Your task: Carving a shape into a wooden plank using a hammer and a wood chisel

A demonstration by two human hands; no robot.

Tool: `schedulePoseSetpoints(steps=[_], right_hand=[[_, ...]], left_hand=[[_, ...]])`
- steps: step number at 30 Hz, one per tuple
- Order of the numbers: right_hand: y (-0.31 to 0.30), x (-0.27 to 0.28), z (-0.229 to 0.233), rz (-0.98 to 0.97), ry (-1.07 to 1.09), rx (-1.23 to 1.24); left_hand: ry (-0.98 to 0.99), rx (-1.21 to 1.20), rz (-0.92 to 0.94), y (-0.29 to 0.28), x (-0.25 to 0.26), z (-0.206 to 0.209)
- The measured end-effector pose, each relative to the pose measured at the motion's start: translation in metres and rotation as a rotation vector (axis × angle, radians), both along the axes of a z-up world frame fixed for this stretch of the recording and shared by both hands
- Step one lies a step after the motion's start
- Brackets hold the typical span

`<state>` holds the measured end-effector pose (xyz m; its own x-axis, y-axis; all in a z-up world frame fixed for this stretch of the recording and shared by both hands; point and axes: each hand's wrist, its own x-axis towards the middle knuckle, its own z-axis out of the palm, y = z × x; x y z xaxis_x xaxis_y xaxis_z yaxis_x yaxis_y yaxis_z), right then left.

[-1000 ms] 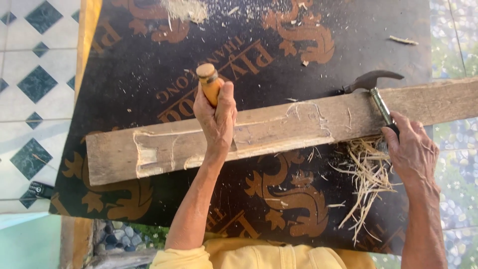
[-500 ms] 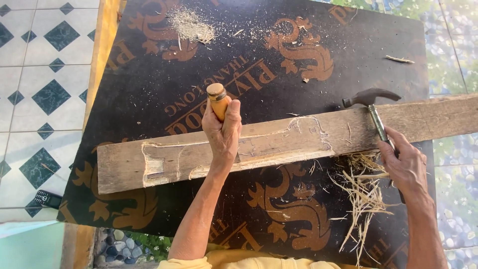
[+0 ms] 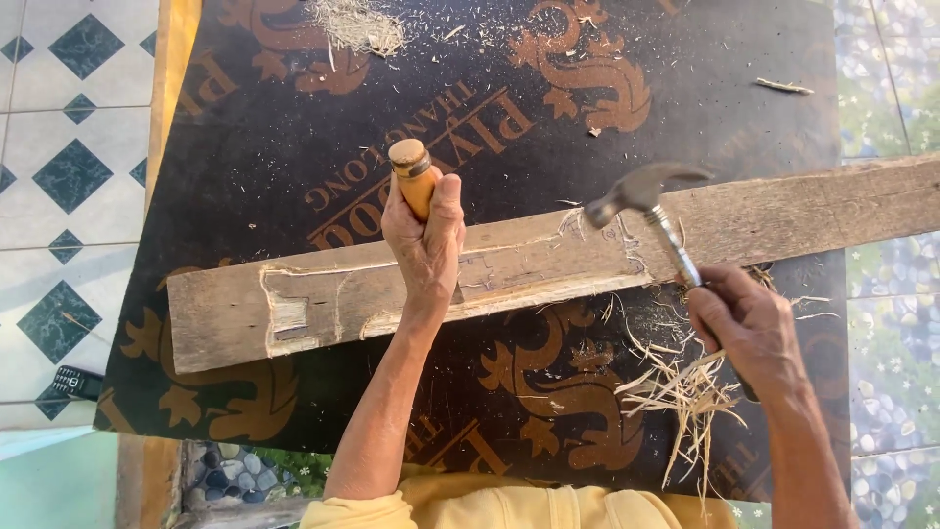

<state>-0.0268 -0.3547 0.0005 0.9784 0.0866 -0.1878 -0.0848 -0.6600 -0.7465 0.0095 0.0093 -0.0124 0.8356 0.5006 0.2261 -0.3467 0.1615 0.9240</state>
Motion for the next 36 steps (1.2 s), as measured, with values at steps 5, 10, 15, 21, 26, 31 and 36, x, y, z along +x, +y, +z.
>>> schedulePoseSetpoints(steps=[5,10,15,21,26,31,36], right_hand=[[0.014,-0.011,-0.011,0.035,0.060,-0.134],[0.007,-0.018,-0.008,0.001,0.077,-0.190],[-0.008,-0.020,-0.002,-0.124,0.061,-0.160],[-0.033,-0.018,-0.011,-0.186,-0.008,-0.062],[-0.038,-0.020,-0.013,-0.109,-0.057,-0.155],[-0.055,-0.044,-0.027,0.068,-0.336,-0.381],[-0.012,-0.109,0.012,0.153,-0.476,-0.261]], left_hand=[[-0.039,0.106,0.032,0.000,0.000,0.002],[-0.016,0.318,0.115,-0.004,-0.006,0.000],[-0.030,0.461,0.152,-0.011,-0.008,-0.002],[-0.131,0.496,0.072,-0.019,-0.029,0.008],[-0.286,0.548,-0.033,-0.023,-0.052,0.000],[-0.107,0.652,-0.228,-0.023,-0.099,0.034],[-0.156,0.709,-0.177,-0.011,-0.139,0.043]])
